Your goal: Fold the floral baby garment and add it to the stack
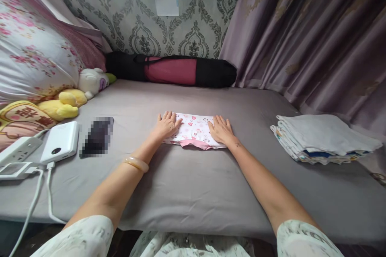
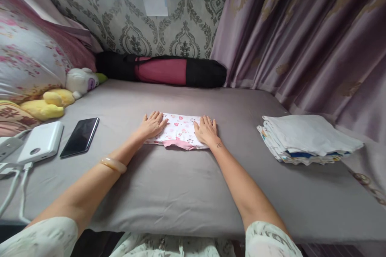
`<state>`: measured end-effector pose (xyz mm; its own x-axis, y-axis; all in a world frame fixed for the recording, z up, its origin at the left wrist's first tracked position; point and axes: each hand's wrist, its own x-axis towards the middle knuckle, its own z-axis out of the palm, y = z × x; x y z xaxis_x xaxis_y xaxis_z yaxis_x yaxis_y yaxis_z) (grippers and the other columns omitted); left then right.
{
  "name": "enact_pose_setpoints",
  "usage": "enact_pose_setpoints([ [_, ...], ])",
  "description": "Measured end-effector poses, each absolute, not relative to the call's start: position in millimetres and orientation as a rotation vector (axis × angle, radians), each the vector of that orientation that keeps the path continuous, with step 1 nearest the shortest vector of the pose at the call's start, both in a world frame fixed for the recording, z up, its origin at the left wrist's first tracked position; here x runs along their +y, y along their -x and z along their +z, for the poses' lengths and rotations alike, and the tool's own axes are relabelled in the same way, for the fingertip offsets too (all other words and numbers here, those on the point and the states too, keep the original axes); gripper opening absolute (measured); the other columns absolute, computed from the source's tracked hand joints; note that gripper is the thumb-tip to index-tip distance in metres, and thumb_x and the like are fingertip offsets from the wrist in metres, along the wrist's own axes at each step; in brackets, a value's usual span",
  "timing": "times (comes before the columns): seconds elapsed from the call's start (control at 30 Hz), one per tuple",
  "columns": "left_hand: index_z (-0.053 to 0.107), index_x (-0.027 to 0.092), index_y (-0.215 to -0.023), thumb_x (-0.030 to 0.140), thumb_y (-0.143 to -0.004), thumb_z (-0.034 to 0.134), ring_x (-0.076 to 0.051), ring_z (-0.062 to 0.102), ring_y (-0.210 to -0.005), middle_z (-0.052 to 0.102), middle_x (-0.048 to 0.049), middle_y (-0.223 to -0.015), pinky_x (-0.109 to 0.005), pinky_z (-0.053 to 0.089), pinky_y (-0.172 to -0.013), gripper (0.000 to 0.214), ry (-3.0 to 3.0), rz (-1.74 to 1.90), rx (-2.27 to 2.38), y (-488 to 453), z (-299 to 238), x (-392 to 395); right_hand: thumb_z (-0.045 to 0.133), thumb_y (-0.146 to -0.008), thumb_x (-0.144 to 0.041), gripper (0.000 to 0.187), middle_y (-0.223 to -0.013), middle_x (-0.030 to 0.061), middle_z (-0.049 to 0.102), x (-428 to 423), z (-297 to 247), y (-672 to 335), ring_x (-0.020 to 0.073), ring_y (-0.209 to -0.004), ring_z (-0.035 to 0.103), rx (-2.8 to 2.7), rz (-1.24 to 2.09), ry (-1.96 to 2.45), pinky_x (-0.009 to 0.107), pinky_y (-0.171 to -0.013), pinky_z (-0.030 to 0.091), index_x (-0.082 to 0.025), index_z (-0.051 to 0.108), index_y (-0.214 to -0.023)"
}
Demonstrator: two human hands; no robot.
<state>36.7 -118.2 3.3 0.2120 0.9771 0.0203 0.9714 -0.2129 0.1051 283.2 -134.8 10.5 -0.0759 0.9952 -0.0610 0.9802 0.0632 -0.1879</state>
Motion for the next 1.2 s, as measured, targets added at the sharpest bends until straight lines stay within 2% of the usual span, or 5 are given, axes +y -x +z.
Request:
enact_pose_setpoints([
  [0.13, 0.040, 0.011, -0.138, 0.049, -0.098, 0.018, -0.032, 0.024, -0.145, 0.033, -0.0192, -0.153, -0.057, 0.015, -0.116, 0.059, -2.460, 0.192, 1.915, -46, 2, -122, 0.016, -0.099, -0.043, 0.063, -0.158, 0.0147, 0.024, -139, 15, -270, 0.0266, -0.148, 0.017, -2.239, 0.206, 2.000, 0.048, -0.120, 0.007, -0.006, 0.032, -0.148],
  [0.5, 0.048, 0.012, -0.130, 0.050, -0.097, 0.024, -0.030, 0.037, -0.137, 0.046, -0.0189, -0.143, -0.054, 0.013, -0.117, 0.055, -2.549, 0.262, 1.839, -52, -5, -126, 0.021, -0.098, -0.039, 0.058, -0.157, 0.0136, 0.029, -143, 4, -257, 0.0256, -0.146, 0.024, -2.231, 0.217, 2.023, 0.045, -0.119, 0.013, -0.009, 0.036, -0.146],
  [0.8, 0.039, 0.012, -0.141, 0.038, -0.099, 0.020, -0.030, 0.024, -0.146, 0.034, -0.0168, -0.153, -0.057, 0.013, -0.117, 0.054, -2.492, 0.219, 1.768, -79, 3, -146, 0.020, -0.096, -0.029, 0.057, -0.157, 0.0128, 0.028, -148, 12, -236, 0.0242, -0.147, 0.020, -2.241, 0.226, 1.965, 0.044, -0.119, 0.010, -0.006, 0.034, -0.147],
  [1.03, 0.036, 0.007, -0.144, 0.039, -0.098, 0.020, -0.030, 0.024, -0.146, 0.032, -0.0182, -0.154, -0.054, 0.012, -0.118, 0.058, -2.504, 0.208, 1.770, -88, -10, -152, 0.021, -0.096, -0.029, 0.057, -0.157, 0.0123, 0.029, -149, 0, -230, 0.0251, -0.146, 0.022, -2.228, 0.217, 1.981, 0.044, -0.119, 0.011, -0.007, 0.035, -0.146],
  [1.2, 0.040, 0.011, -0.141, 0.038, -0.098, 0.023, -0.028, 0.027, -0.145, 0.035, -0.0162, -0.154, -0.052, 0.015, -0.118, 0.054, -2.477, 0.265, 1.768, -86, -3, -152, 0.023, -0.094, -0.026, 0.057, -0.157, 0.0150, 0.029, -148, 12, -226, 0.0272, -0.146, 0.022, -2.258, 0.267, 2.002, 0.047, -0.119, 0.011, -0.004, 0.035, -0.146],
])
